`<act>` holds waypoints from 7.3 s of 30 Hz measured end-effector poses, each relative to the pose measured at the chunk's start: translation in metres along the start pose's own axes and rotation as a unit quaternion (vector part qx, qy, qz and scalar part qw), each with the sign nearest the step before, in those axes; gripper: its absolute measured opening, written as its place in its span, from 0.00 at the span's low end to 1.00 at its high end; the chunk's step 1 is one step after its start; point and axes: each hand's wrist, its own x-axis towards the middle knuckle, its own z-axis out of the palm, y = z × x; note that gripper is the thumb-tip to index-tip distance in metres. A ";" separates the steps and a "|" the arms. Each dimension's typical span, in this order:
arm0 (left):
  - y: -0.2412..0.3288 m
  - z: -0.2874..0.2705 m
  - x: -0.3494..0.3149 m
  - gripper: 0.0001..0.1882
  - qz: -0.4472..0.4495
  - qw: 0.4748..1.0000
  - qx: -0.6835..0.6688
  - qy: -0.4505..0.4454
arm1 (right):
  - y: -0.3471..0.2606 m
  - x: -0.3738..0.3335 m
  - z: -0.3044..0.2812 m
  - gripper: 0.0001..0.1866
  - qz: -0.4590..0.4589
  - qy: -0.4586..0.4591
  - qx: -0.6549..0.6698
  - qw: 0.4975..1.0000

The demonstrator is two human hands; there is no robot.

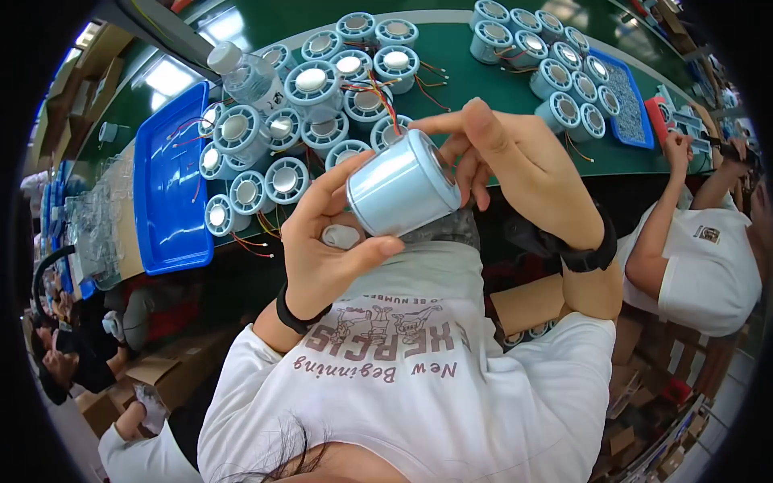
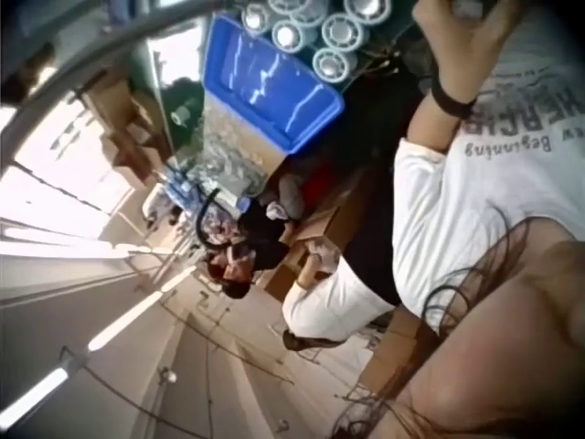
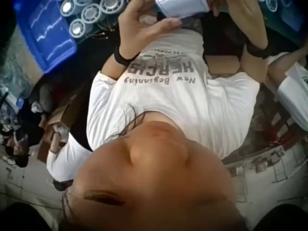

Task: The person picks up a motor, wipes the casing with a cloth, and places it into a box, repeating the process with several more motors.

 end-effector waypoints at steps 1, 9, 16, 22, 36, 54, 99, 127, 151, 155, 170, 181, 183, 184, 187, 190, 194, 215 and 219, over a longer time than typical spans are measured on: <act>0.004 0.000 0.000 0.33 -0.070 0.991 -0.116 -0.015 | 0.003 -0.001 -0.003 0.42 0.006 0.002 0.004 1.000; -0.011 -0.006 -0.006 0.32 -0.326 0.824 -0.435 -0.162 | 0.020 0.003 -0.007 0.41 -0.370 -0.069 -0.247 0.893; -0.017 -0.003 -0.013 0.35 -0.331 0.823 -0.427 -0.177 | 0.030 0.005 -0.014 0.48 -0.250 -0.124 -0.238 0.930; -0.003 0.004 -0.013 0.32 -0.246 0.909 -0.305 -0.139 | 0.037 0.012 -0.008 0.46 -0.254 -0.116 -0.210 0.937; -0.017 -0.030 -0.038 0.40 -0.351 0.894 -0.255 -0.107 | 0.043 0.032 0.024 0.39 -0.250 -0.120 -0.257 0.926; -0.068 -0.024 -0.068 0.35 -0.163 0.973 0.144 0.073 | 0.053 0.046 0.056 0.32 -0.222 0.216 -0.533 0.787; -0.101 0.004 -0.061 0.42 -0.054 0.977 0.179 0.104 | 0.051 0.003 -0.037 0.36 -0.182 0.054 -0.140 0.972; -0.094 0.002 -0.051 0.38 -0.073 0.970 0.198 0.120 | 0.063 0.067 0.044 0.33 -0.325 0.077 -0.587 0.737; -0.091 0.028 -0.038 0.38 -0.129 0.962 0.181 0.161 | 0.084 0.008 0.008 0.36 -0.292 0.202 -0.121 0.927; -0.079 0.025 -0.064 0.39 -0.073 0.966 0.196 0.152 | 0.077 0.004 0.009 0.38 -0.324 0.149 -0.104 0.928; -0.036 -0.008 -0.029 0.36 -0.326 0.823 -0.429 -0.181 | 0.072 -0.001 0.037 0.39 -0.368 0.046 -0.217 0.903; -0.032 -0.002 -0.034 0.37 -0.235 0.909 -0.314 -0.139 | 0.070 -0.034 0.032 0.20 -0.215 0.174 -0.289 0.917; -0.030 -0.002 -0.034 0.37 -0.236 0.904 -0.328 -0.140 | 0.062 -0.036 0.034 0.20 -0.206 0.142 -0.277 0.928; -0.030 -0.001 -0.034 0.38 -0.238 0.899 -0.339 -0.141 | 0.060 -0.036 0.035 0.21 -0.202 0.125 -0.271 0.933; -0.030 0.000 -0.034 0.39 -0.238 0.890 -0.362 -0.141 | 0.059 -0.032 0.034 0.26 -0.204 0.104 -0.228 0.946; -0.037 -0.003 -0.036 0.40 -0.227 0.903 -0.334 -0.147 | 0.060 -0.021 0.044 0.29 -0.216 0.097 -0.211 0.948; -0.045 0.002 -0.036 0.38 -0.113 0.972 -0.172 -0.117 | 0.061 -0.005 0.049 0.31 -0.224 0.109 -0.232 0.940; -0.048 -0.008 -0.035 0.13 -0.155 0.979 0.000 -0.136 | -0.008 0.108 -0.042 0.19 -0.201 0.148 -0.449 0.858; -0.056 -0.010 -0.033 0.14 -0.068 0.986 -0.001 -0.151 | -0.034 0.180 -0.080 0.20 -0.238 0.146 -0.584 0.762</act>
